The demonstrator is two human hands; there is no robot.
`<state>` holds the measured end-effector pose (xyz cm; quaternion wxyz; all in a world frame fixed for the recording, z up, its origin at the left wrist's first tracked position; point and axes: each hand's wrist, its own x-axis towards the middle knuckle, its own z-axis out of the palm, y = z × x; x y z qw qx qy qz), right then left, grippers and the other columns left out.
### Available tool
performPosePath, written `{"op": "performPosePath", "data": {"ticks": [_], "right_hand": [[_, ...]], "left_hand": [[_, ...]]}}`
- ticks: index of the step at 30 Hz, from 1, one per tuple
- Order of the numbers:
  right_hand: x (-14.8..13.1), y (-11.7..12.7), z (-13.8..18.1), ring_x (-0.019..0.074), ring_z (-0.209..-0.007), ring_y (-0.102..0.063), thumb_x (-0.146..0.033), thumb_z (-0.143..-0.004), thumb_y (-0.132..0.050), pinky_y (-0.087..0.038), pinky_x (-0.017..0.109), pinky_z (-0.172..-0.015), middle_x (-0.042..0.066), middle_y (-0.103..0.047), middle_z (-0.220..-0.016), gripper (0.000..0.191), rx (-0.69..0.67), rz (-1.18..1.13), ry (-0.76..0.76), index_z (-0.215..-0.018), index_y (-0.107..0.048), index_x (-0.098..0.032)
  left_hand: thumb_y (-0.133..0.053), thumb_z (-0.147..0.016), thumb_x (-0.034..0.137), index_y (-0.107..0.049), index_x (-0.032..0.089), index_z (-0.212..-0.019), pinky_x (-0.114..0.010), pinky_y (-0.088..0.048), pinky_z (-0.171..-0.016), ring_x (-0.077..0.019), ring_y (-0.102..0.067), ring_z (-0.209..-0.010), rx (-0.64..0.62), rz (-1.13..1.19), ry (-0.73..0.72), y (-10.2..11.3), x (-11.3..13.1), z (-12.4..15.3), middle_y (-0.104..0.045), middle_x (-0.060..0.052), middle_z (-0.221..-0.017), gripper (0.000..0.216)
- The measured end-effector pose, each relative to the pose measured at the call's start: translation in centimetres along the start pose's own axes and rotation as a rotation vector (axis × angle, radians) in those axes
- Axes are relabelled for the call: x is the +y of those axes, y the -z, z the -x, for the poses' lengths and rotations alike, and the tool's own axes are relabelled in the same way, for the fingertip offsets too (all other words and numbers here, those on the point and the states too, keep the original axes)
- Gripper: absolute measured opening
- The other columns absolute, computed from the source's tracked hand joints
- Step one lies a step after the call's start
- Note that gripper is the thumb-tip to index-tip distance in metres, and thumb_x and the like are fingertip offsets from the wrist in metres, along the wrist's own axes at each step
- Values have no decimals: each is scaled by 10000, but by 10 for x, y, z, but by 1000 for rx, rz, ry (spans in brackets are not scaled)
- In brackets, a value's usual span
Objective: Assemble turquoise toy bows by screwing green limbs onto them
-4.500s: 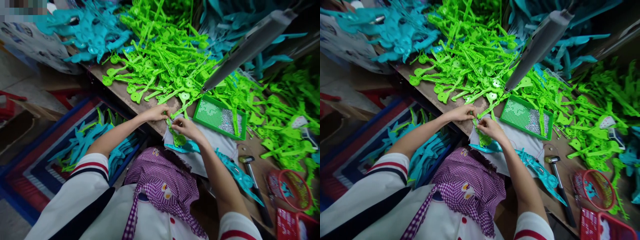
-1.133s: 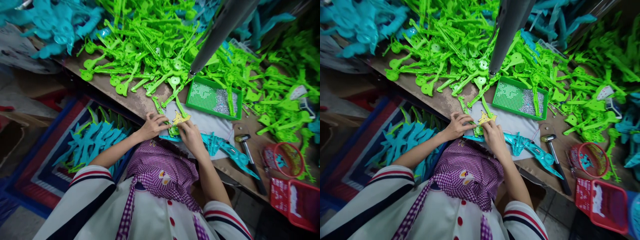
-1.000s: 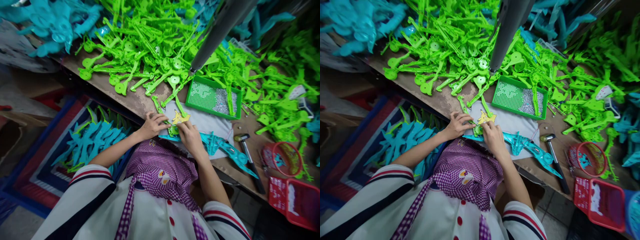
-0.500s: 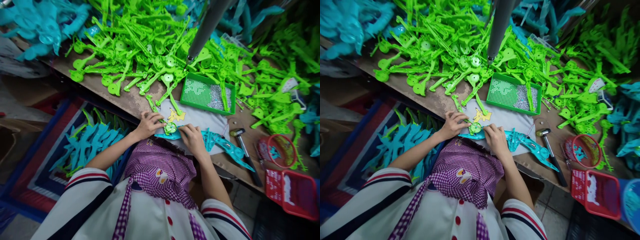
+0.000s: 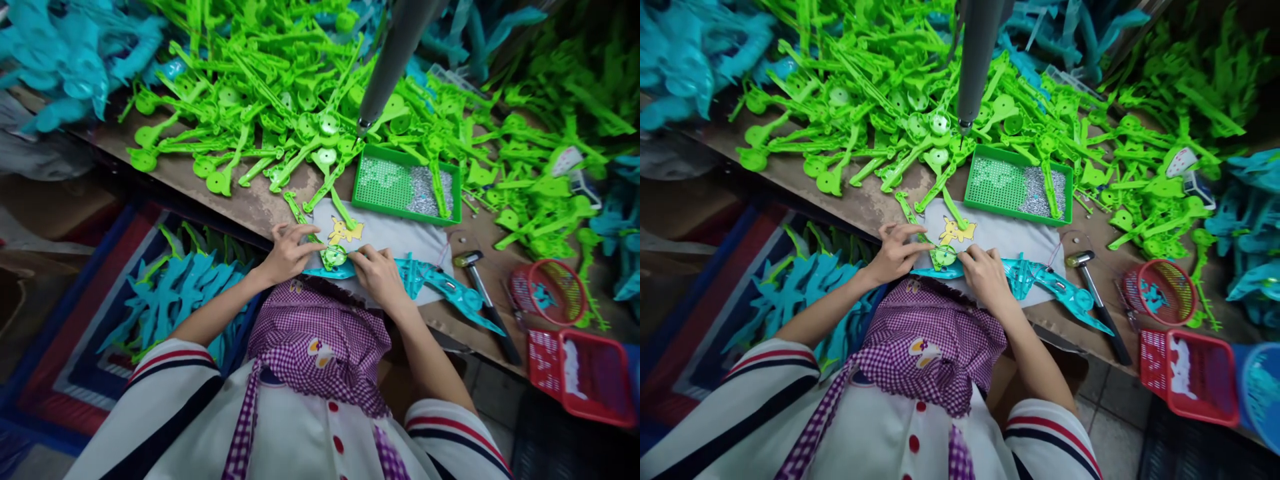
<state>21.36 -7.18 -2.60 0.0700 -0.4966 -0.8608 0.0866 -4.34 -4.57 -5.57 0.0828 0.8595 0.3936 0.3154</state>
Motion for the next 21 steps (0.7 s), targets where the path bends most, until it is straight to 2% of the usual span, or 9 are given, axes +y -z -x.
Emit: {"op": "performPosePath", "data": {"ticks": [3,7,10,12,16,21], "right_hand": [[0,0,-1,221,-788,-543,-216,-1012,-410,-308,362,-785,91,-655,-969,262,-15,0,0,-1084,-662,-220],[-1,-2,0,234,-835,-574,-230,-1019,-396,-318,369,-794,89,-657,-966,236,0,-47,-39,-1052,-628,-208],[-1,-5,1,240,-906,-592,-241,-1008,-418,-338,372,-821,80,-650,-981,165,55,-170,-110,-1027,-581,-218],[-1,-8,0,237,-924,-594,-220,-990,-432,-350,372,-836,75,-645,-983,121,70,-234,-131,-988,-554,-221],[2,-9,-1,232,-911,-600,-204,-980,-443,-350,381,-850,67,-648,-989,104,29,-256,-141,-943,-538,-225],[11,3,4,226,-918,-619,-303,-1026,-442,-341,394,-858,65,-671,-1024,166,-17,-291,-101,-1008,-586,-224]], "left_hand": [[-554,-987,221,-714,319,-1149,-493,-262,-1068,-229,-601,-1191,-52,51,0,5,21,-18,-680,-42,-1295,248],[-552,-1003,304,-714,279,-1138,-512,-213,-1128,-233,-620,-1143,-203,89,-43,-6,40,-36,-728,-40,-1181,213],[-552,-1005,302,-723,284,-1124,-512,-193,-1146,-221,-637,-1080,-235,77,-11,-15,40,-37,-739,-26,-1127,209],[-554,-1006,312,-720,285,-1129,-511,-197,-1144,-225,-637,-1090,-238,64,-13,-17,38,-35,-731,-31,-1163,208],[-540,-1015,292,-703,272,-1140,-501,-201,-1141,-227,-625,-1148,-256,39,-37,-16,37,-34,-702,-49,-1262,207],[-534,-1019,284,-703,286,-1139,-525,-189,-1149,-235,-611,-1169,-306,27,-49,-17,38,-37,-696,-49,-1249,207]]}}
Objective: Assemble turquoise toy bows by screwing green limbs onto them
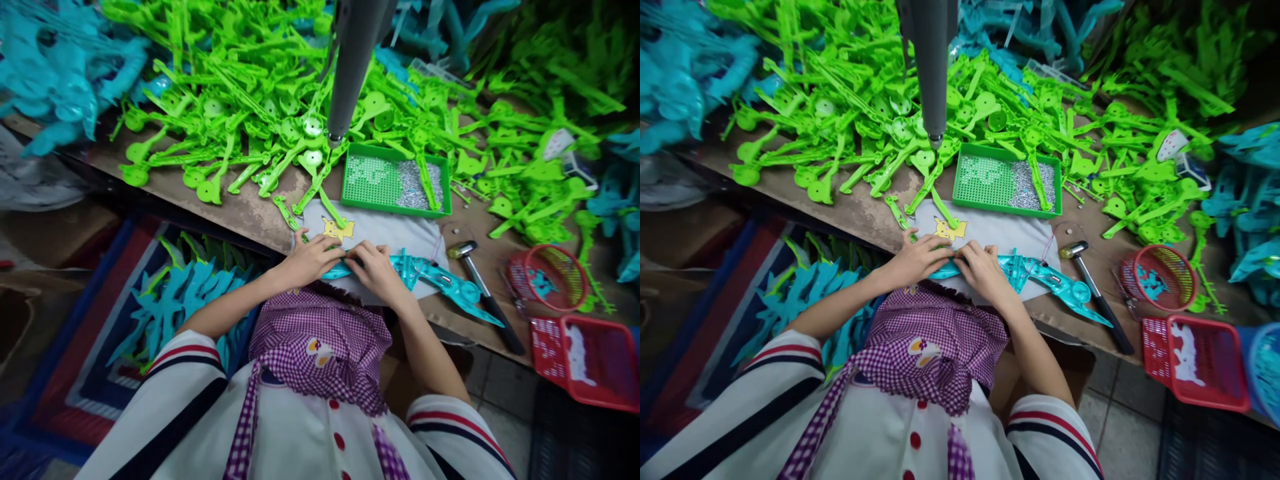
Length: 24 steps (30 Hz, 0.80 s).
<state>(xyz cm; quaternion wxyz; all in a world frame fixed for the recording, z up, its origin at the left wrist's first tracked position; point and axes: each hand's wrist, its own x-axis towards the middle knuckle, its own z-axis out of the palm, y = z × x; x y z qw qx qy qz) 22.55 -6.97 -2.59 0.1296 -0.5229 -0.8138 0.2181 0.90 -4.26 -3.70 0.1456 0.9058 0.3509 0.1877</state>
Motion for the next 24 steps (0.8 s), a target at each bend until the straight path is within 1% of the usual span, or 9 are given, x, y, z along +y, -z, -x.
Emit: {"op": "performPosePath", "data": {"ticks": [3,5,10,13,16,18,20,24], "right_hand": [[6,9,6,214,-954,-631,-308,-1042,-416,-340,395,-878,58,-681,-1053,216,-17,-58,49,-1106,-613,-246],[9,12,9,212,-960,-639,-294,-1042,-417,-333,395,-873,58,-696,-1061,226,1,-79,36,-1127,-623,-254],[8,8,10,217,-905,-656,-312,-1023,-471,-296,402,-848,60,-732,-1015,187,90,-68,-64,-1042,-640,-235],[5,2,6,227,-879,-659,-302,-1011,-469,-274,410,-845,61,-735,-955,175,158,-48,-121,-1035,-626,-229],[2,-2,1,228,-870,-659,-247,-982,-471,-259,398,-830,47,-732,-918,137,167,-22,-167,-1043,-592,-230],[3,-2,0,233,-889,-660,-216,-958,-479,-245,389,-820,28,-728,-895,134,142,-7,-183,-1048,-576,-239],[5,2,1,250,-931,-658,-211,-945,-487,-240,390,-823,24,-730,-889,156,144,-12,-194,-1073,-568,-250],[14,10,13,277,-976,-659,-227,-929,-508,-262,413,-848,50,-738,-919,185,256,-27,-270,-1108,-553,-244]], "left_hand": [[-536,-1017,273,-712,307,-1130,-536,-187,-1152,-237,-604,-1170,-33,-10,-8,-1,-1,-1,-694,-47,-1252,212],[-544,-1015,274,-714,319,-1124,-536,-192,-1151,-236,-600,-1174,-48,-12,-13,-1,-2,0,-691,-42,-1266,208],[-558,-1009,274,-720,319,-1097,-538,-203,-1155,-232,-602,-1163,-31,-8,-29,-2,-5,1,-691,-41,-1266,190],[-559,-1009,272,-722,308,-1090,-546,-198,-1164,-230,-602,-1172,-23,-9,-45,-3,-6,0,-690,-44,-1263,186],[-566,-1003,260,-724,303,-1090,-551,-213,-1168,-234,-589,-1202,-47,-12,-54,-2,-6,-1,-683,-51,-1272,185],[-568,-1001,254,-726,300,-1087,-551,-229,-1168,-236,-583,-1215,-60,-18,-59,0,-5,-2,-680,-55,-1275,186],[-564,-1003,258,-728,297,-1083,-550,-240,-1168,-236,-583,-1214,-58,-26,-60,1,-5,-3,-680,-57,-1275,187],[-556,-1008,274,-731,290,-1080,-555,-233,-1174,-239,-588,-1209,-46,-23,-65,2,-5,-4,-684,-62,-1264,190]]}}
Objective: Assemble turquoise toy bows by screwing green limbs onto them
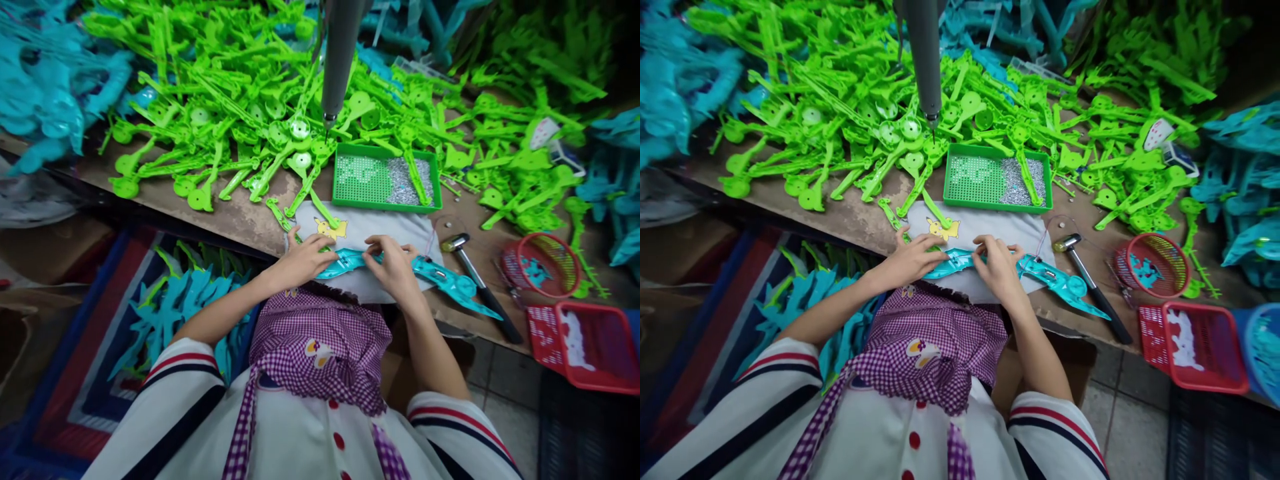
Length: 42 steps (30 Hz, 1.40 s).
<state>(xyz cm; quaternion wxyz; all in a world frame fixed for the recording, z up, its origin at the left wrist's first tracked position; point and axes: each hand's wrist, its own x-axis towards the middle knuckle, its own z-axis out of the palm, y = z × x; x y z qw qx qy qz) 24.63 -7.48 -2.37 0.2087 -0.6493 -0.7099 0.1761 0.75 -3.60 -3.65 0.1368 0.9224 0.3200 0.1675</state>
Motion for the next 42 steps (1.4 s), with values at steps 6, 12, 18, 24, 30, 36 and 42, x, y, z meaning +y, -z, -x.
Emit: {"op": "performPosePath", "data": {"ticks": [6,12,18,24,30,36,42], "right_hand": [[9,5,5,264,-900,-672,-273,-887,-552,-279,428,-867,55,-730,-860,173,0,-75,-151,-1049,-536,-214],[7,12,1,253,-874,-672,-291,-875,-559,-253,430,-877,48,-752,-886,243,-130,-146,-189,-1105,-535,-217],[6,12,-2,222,-785,-644,-260,-886,-531,-232,388,-829,45,-763,-867,212,-125,-63,-194,-1094,-521,-219],[4,15,-7,247,-877,-643,-223,-842,-528,-212,371,-796,40,-740,-854,185,-161,-25,-179,-1026,-506,-224],[5,18,-11,230,-871,-625,-171,-793,-514,-207,369,-791,19,-704,-845,165,-247,-22,-176,-946,-485,-226],[2,15,-11,230,-819,-588,-210,-832,-548,-220,378,-789,3,-636,-717,97,-246,112,-205,-920,-509,-220],[13,27,8,225,-897,-602,-332,-856,-624,-351,384,-803,22,-655,-879,197,88,-127,-182,-1023,-612,-229]], "left_hand": [[-540,-1016,269,-727,292,-1096,-564,-189,-1192,-236,-568,-1256,-59,3,37,5,2,-1,-667,-61,-1305,205],[-549,-1009,264,-733,304,-1090,-579,-182,-1189,-240,-564,-1264,-93,15,60,9,4,-3,-665,-60,-1315,205],[-554,-1008,262,-726,299,-1086,-570,-220,-1181,-235,-564,-1268,-76,-8,51,8,3,-2,-661,-67,-1323,193],[-574,-995,250,-732,294,-1083,-595,-223,-1177,-248,-576,-1253,-77,18,56,9,4,-2,-657,-76,-1328,186],[-557,-1004,267,-733,294,-1087,-594,-219,-1182,-251,-572,-1259,-72,38,58,7,3,-2,-655,-80,-1326,196],[-544,-1008,275,-737,300,-1086,-658,-98,-1193,-274,-562,-1278,-84,56,92,9,4,-2,-631,-86,-1360,210],[-541,-1009,287,-741,314,-1075,-706,-19,-1167,-295,-524,-1324,-105,72,125,11,6,-3,-593,-88,-1411,211]]}}
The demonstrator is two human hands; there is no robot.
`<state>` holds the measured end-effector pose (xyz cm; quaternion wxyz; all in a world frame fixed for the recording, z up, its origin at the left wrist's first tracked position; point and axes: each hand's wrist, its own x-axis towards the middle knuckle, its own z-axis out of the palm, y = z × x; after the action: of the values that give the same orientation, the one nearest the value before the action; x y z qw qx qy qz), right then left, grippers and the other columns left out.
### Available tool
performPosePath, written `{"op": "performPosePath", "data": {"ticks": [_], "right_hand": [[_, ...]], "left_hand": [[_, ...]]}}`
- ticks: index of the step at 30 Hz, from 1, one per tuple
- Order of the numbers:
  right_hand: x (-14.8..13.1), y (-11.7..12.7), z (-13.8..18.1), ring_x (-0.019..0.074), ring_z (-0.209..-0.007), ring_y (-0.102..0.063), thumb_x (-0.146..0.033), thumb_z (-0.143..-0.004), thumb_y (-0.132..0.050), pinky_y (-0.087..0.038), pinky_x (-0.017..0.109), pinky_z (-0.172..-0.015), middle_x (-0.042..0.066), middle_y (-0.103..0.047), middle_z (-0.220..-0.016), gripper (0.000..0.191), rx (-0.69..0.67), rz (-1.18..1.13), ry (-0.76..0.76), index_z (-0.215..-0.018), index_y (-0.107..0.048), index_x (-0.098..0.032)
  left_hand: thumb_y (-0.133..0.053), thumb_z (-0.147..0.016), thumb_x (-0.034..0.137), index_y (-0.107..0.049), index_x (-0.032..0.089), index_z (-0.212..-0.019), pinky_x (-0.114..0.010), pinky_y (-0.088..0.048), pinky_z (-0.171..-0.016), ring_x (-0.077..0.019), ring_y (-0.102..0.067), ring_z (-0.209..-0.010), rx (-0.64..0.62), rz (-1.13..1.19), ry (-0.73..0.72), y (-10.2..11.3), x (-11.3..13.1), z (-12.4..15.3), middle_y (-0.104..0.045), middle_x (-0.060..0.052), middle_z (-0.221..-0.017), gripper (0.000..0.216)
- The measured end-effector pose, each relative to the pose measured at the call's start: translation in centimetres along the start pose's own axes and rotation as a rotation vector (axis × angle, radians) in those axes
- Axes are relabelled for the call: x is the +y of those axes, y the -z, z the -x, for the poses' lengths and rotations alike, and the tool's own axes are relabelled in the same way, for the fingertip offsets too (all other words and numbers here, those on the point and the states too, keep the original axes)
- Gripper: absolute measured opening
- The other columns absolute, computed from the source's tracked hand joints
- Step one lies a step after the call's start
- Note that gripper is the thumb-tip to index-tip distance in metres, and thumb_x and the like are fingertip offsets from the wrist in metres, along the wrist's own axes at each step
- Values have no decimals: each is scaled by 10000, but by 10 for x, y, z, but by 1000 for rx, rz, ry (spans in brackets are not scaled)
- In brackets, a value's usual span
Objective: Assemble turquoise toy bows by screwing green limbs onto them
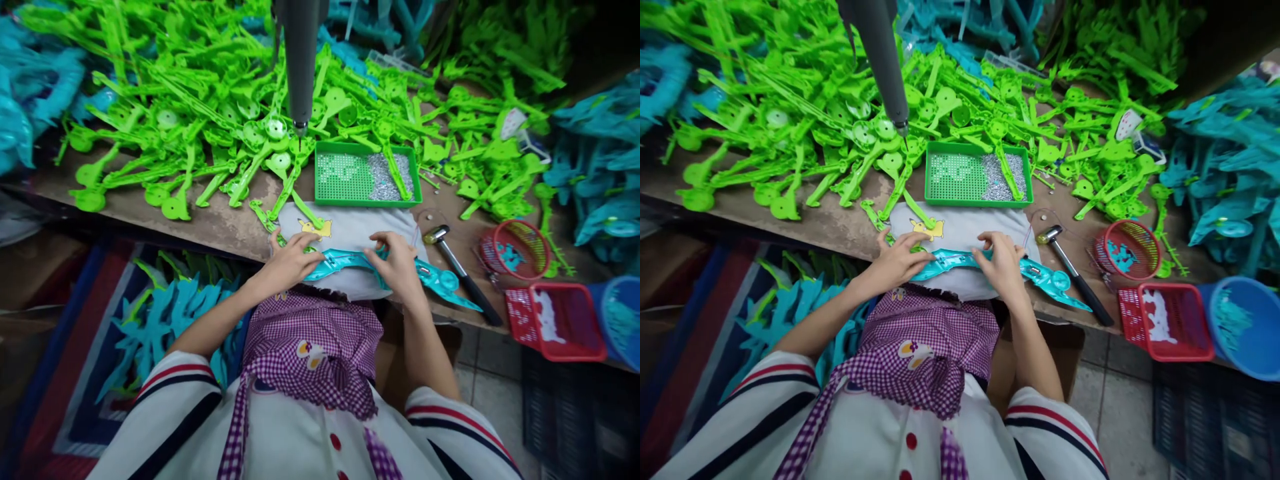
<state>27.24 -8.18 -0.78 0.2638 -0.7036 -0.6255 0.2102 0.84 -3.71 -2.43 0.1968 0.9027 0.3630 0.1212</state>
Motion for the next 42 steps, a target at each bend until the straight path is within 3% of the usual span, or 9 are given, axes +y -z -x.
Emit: {"op": "performPosePath", "data": {"ticks": [6,9,14,18,21,25,29,35,42], "right_hand": [[-28,27,-7,153,-765,-568,-399,-905,-637,-462,333,-725,-1,-595,-830,173,558,-448,42,-955,-621,-234],[-54,26,-22,149,-778,-580,-398,-923,-618,-491,331,-733,15,-605,-874,166,673,-560,118,-968,-610,-239],[-51,8,-14,160,-777,-612,-417,-900,-631,-521,335,-741,29,-666,-866,192,414,-557,-2,-944,-644,-230],[-33,-19,19,183,-770,-637,-404,-908,-625,-529,349,-742,31,-713,-841,188,250,-442,-50,-919,-672,-222],[-39,-44,39,201,-819,-672,-354,-967,-568,-523,365,-789,50,-749,-885,179,156,-283,134,-958,-693,-226],[-54,-71,52,222,-1053,-692,-313,-998,-547,-466,373,-927,97,-765,-1124,253,74,-14,460,-1186,-677,-203],[-50,-86,54,256,-1264,-621,-375,-984,-576,-344,417,-1088,126,-680,-1358,427,74,167,523,-1377,-585,-208],[-36,-99,53,266,-1314,-596,-379,-984,-554,-304,434,-1125,116,-653,-1404,511,59,268,500,-1479,-497,-265],[-32,-105,53,287,-1286,-624,-365,-971,-559,-365,461,-1094,111,-648,-1413,560,86,269,515,-1519,-465,-301]], "left_hand": [[-525,-1013,280,-745,311,-1072,-697,-18,-1178,-298,-511,-1339,9,52,12,-4,-2,-1,-572,-79,-1436,230],[-509,-1021,293,-752,293,-1065,-682,-46,-1189,-297,-507,-1345,13,42,15,-2,2,-1,-575,-90,-1434,247],[-507,-1026,286,-736,309,-1147,-621,-114,-1205,-265,-546,-1320,129,27,-7,5,2,12,-596,-90,-1424,261],[-530,-1011,293,-732,278,-1158,-479,-346,-1134,-230,-608,-1226,377,49,135,-1,-12,37,-663,-90,-1304,249],[-517,-1011,292,-720,239,-1145,-393,-473,-1023,-200,-643,-1134,541,74,296,-12,-18,63,-688,-84,-1190,249],[-545,-993,277,-711,233,-1140,-385,-510,-997,-201,-653,-1114,526,79,339,-22,-14,96,-694,-76,-1148,227],[-569,-977,288,-705,221,-1148,-396,-521,-993,-208,-652,-1106,591,89,427,-19,-18,108,-685,-78,-1133,228],[-657,-903,324,-677,200,-1135,-292,-553,-769,-143,-621,-859,1066,210,688,-18,-36,67,-617,-69,-1112,264],[-642,-915,419,-591,237,-1130,-239,-545,-721,-91,-584,-749,1200,651,515,19,-37,-9,-636,-48,-1042,286]]}}
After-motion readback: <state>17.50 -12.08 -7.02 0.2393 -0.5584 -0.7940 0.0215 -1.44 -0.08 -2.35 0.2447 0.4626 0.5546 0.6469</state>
